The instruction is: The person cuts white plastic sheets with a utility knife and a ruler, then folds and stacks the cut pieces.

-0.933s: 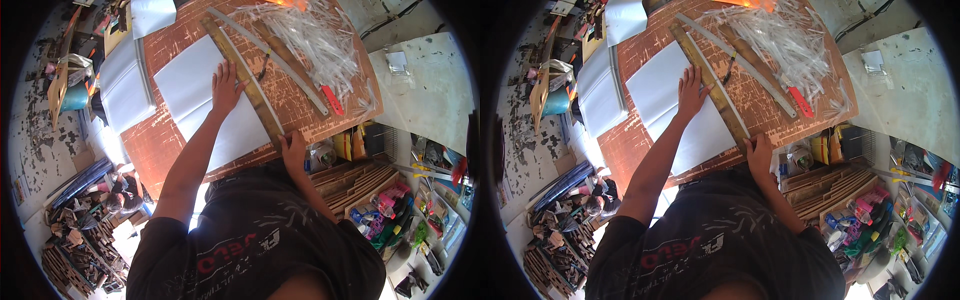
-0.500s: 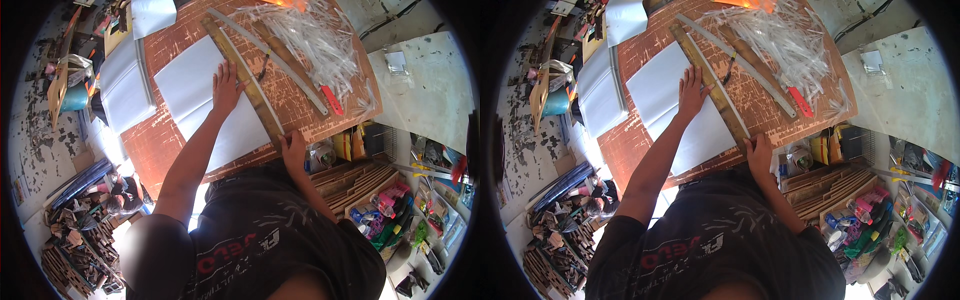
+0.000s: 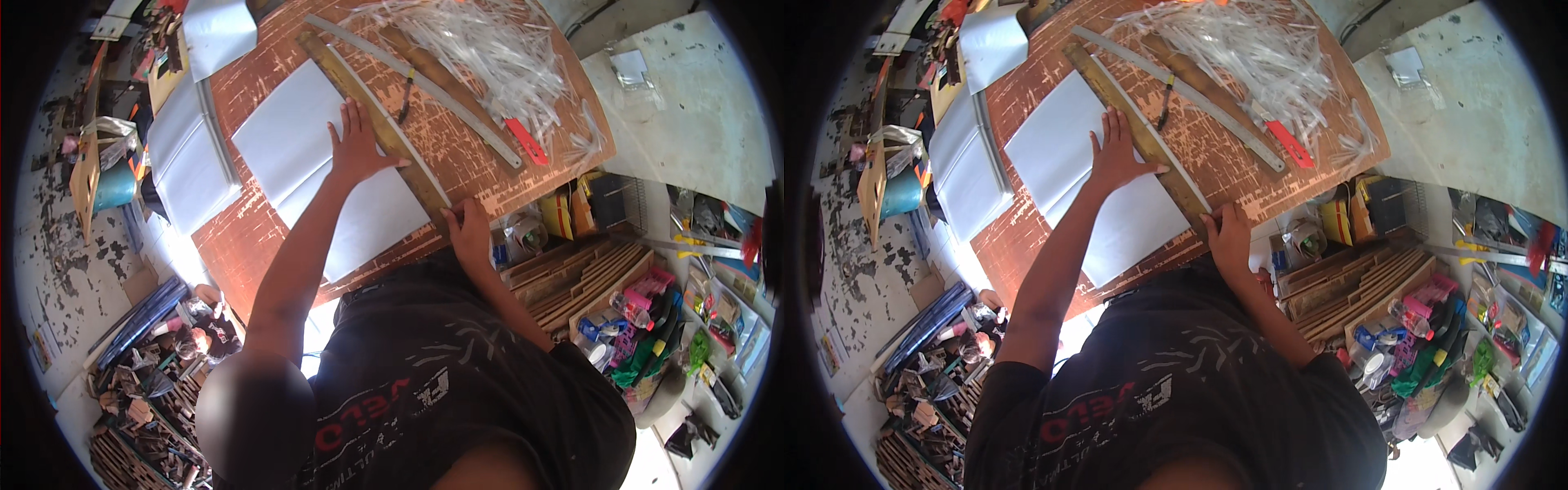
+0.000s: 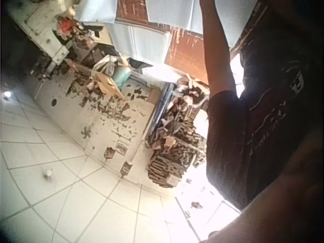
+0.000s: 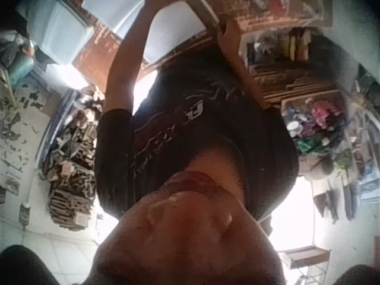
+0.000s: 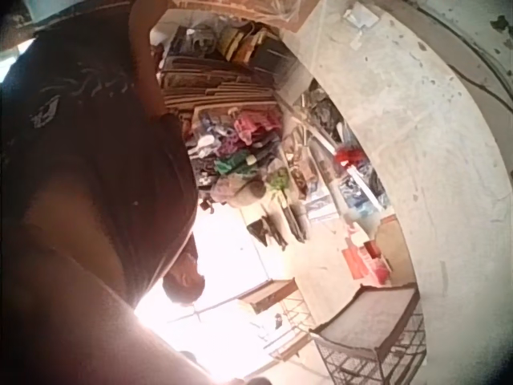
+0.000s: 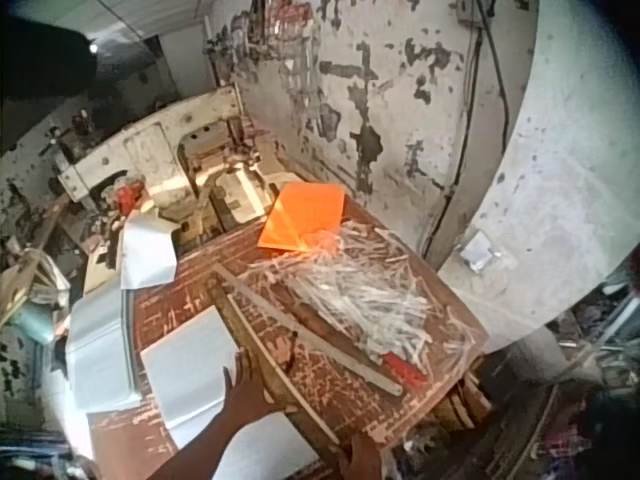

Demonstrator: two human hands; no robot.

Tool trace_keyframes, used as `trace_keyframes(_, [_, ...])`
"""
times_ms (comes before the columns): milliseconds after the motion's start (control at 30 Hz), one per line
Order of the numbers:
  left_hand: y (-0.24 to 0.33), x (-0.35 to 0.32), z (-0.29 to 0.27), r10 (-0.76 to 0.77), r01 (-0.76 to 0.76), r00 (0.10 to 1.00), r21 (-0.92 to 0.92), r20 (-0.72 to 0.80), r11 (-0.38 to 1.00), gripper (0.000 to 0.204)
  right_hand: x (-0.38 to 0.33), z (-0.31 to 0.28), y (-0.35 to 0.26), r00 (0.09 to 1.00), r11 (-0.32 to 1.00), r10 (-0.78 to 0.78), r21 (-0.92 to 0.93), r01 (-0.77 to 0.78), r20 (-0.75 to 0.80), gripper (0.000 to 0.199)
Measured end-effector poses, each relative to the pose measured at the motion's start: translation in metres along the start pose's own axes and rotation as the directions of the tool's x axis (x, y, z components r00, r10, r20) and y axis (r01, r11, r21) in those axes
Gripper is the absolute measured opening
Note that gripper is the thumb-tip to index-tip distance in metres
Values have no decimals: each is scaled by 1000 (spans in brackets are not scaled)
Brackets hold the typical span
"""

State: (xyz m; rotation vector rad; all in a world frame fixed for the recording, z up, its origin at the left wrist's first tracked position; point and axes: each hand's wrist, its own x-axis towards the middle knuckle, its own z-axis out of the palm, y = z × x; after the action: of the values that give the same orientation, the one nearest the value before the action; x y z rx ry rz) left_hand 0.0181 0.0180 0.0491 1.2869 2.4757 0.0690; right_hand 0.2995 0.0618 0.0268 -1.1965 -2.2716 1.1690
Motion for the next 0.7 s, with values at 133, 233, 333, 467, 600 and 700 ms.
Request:
trace_keyframes(133, [3, 0, -4, -38, 39, 998, -2, 57, 999, 152, 1, -1, -4, 1000, 1000, 18, 12, -18, 16, 23])
trace_keyframes(233, [13, -6, -3, -48, 46, 998, 57, 37, 997, 144, 0, 0, -1, 1000, 1000, 22, -4, -22, 0, 23])
trace_keyframes(333, [20, -13, -1, -76, 65, 991, 96, 112, 993, 132, 1, 0, 1, 1000, 1000, 9, -14, -9, 0, 23])
trace_keyframes(467, [15, -13, 0, -70, 61, 990, 77, 123, 995, 130, 22, -20, -4, 999, 999, -8, -51, 10, 36, 22])
trace_keyframes(600, [18, -10, -4, -88, 78, 975, 54, 206, 995, 140, 91, -68, 22, 955, 936, -234, -308, 171, -180, 19])
trace_keyframes(700, [25, -8, -13, -85, 65, 957, 81, 279, 995, 151, 136, -98, 30, 925, 839, -347, -490, 234, -152, 27])
